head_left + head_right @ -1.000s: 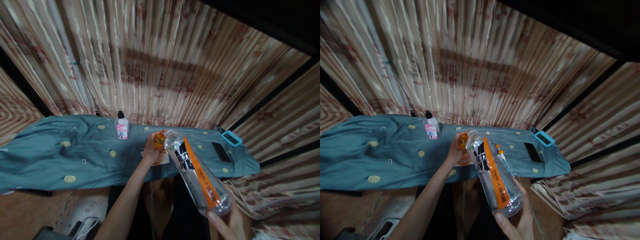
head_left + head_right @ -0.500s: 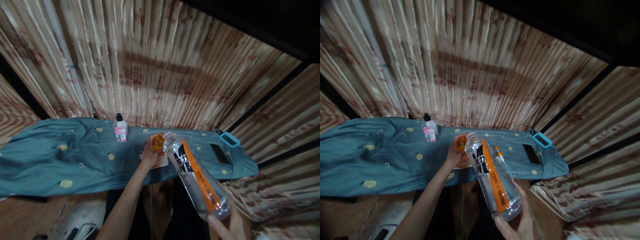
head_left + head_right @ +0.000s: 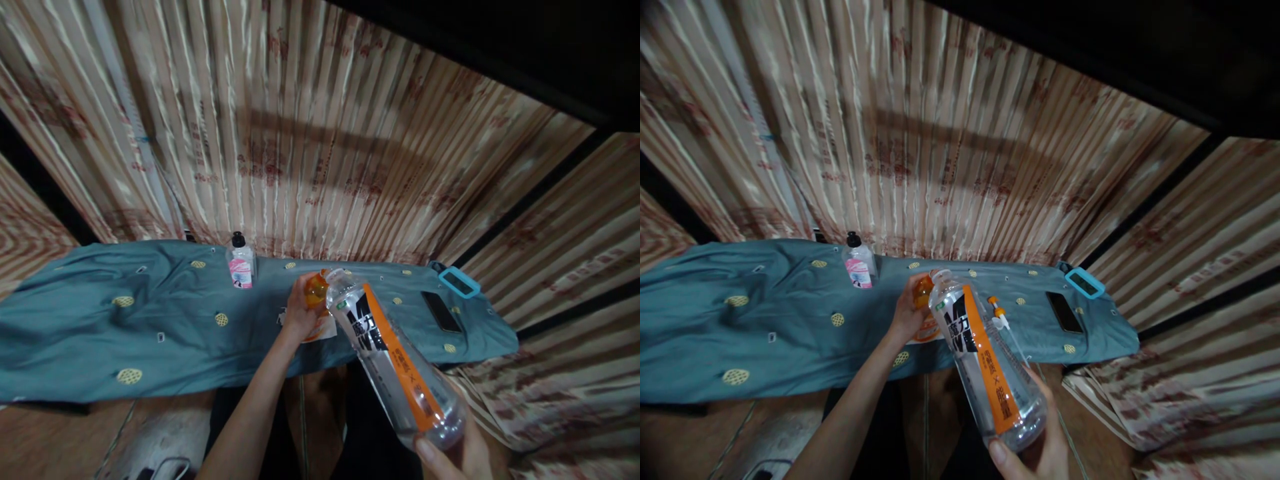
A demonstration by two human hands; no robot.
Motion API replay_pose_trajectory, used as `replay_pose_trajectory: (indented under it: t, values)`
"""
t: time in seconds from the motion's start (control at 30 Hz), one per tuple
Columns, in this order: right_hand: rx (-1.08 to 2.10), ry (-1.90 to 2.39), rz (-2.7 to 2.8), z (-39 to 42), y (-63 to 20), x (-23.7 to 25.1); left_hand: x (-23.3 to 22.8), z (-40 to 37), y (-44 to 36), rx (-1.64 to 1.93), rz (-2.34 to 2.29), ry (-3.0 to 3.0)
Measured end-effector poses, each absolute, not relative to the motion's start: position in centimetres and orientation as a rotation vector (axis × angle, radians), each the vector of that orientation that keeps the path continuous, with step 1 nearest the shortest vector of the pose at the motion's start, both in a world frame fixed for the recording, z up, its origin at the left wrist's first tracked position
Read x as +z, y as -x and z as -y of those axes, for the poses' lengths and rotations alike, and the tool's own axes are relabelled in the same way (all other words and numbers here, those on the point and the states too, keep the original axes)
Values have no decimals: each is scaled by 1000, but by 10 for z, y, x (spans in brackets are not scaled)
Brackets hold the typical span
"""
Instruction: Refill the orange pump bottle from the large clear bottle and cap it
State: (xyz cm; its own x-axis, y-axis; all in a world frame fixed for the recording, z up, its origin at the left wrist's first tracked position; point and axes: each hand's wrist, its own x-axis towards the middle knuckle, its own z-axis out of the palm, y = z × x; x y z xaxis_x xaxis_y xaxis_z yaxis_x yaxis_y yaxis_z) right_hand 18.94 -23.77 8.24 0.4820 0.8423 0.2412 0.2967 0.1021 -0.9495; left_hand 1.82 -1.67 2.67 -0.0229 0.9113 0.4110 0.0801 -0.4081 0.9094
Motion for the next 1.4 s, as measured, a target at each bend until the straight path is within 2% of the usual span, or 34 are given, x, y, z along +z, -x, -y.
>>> replay_pose_trajectory:
  t: [1.4]
  values:
    - [552, 1536, 1052, 241, -188, 93, 29, 16, -17, 1495, -1057, -1542]
